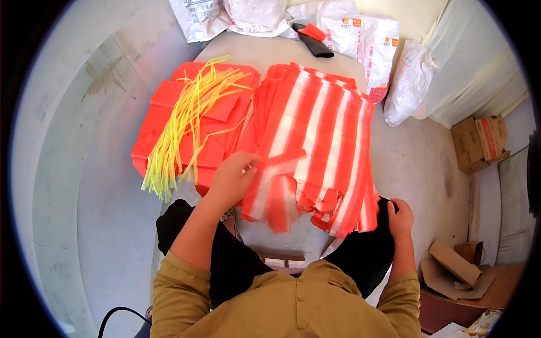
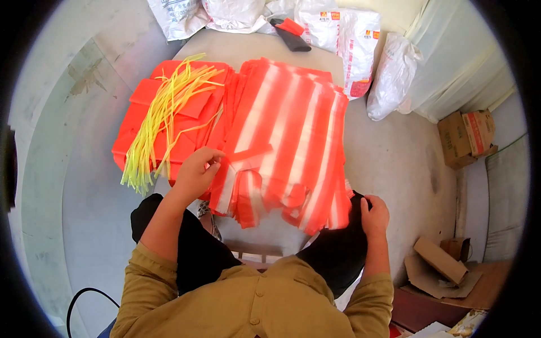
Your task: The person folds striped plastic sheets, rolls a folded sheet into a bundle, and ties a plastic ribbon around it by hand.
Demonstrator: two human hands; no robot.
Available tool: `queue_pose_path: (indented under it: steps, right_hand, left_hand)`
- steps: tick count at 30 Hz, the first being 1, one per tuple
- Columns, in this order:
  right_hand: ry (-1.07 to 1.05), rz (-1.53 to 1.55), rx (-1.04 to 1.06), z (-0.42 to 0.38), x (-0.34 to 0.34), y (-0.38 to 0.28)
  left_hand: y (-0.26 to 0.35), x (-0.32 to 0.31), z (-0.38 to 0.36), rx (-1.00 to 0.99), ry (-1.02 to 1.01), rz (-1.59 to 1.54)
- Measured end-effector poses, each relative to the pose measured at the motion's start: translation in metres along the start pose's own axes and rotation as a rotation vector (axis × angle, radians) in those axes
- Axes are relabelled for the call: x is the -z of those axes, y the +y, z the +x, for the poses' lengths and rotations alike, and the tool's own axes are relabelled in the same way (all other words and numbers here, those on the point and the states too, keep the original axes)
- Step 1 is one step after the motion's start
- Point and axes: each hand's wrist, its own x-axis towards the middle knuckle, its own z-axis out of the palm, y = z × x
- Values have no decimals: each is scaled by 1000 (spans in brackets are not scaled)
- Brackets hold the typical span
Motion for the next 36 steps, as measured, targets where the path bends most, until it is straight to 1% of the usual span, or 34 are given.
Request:
queue_pose_path:
  steps: [3,6,9,12,15,18,21,24,27,30,33,36]
  right_hand:
    - [36,3,36,-1,-3,7]
    - [-16,22,-28,-3,2,5]
    - [2,29,-21,-4,1,10]
    - [1,24,-9,-4,0,15]
    - [-1,24,-18,-4,0,19]
    - [9,48,-32,-5,2,15]
    - [8,36,-36,-5,3,13]
    - [7,31,-31,-3,0,16]
    - [-5,28,-25,-3,2,14]
    - [-3,28,-13,-2,0,15]
    - [-19,38,-21,0,0,10]
    - [-24,14,-13,2,-2,7]
  left_hand:
    - [1,-16,12,-163,57,131]
    - [7,-31,19,-196,54,199]
    - [14,-37,23,-117,-10,219]
    - [25,-37,25,44,-78,278]
    - [21,-40,25,61,-46,289]
    - [21,-34,25,67,-61,270]
    - [29,-22,25,145,-144,165]
    - [20,-14,23,114,-182,106]
    - [4,-10,11,124,-197,-37]
    - [0,6,-7,201,-281,-133]
    - [-14,26,-28,267,-511,-422]
    - [-20,48,-32,311,-728,-440]
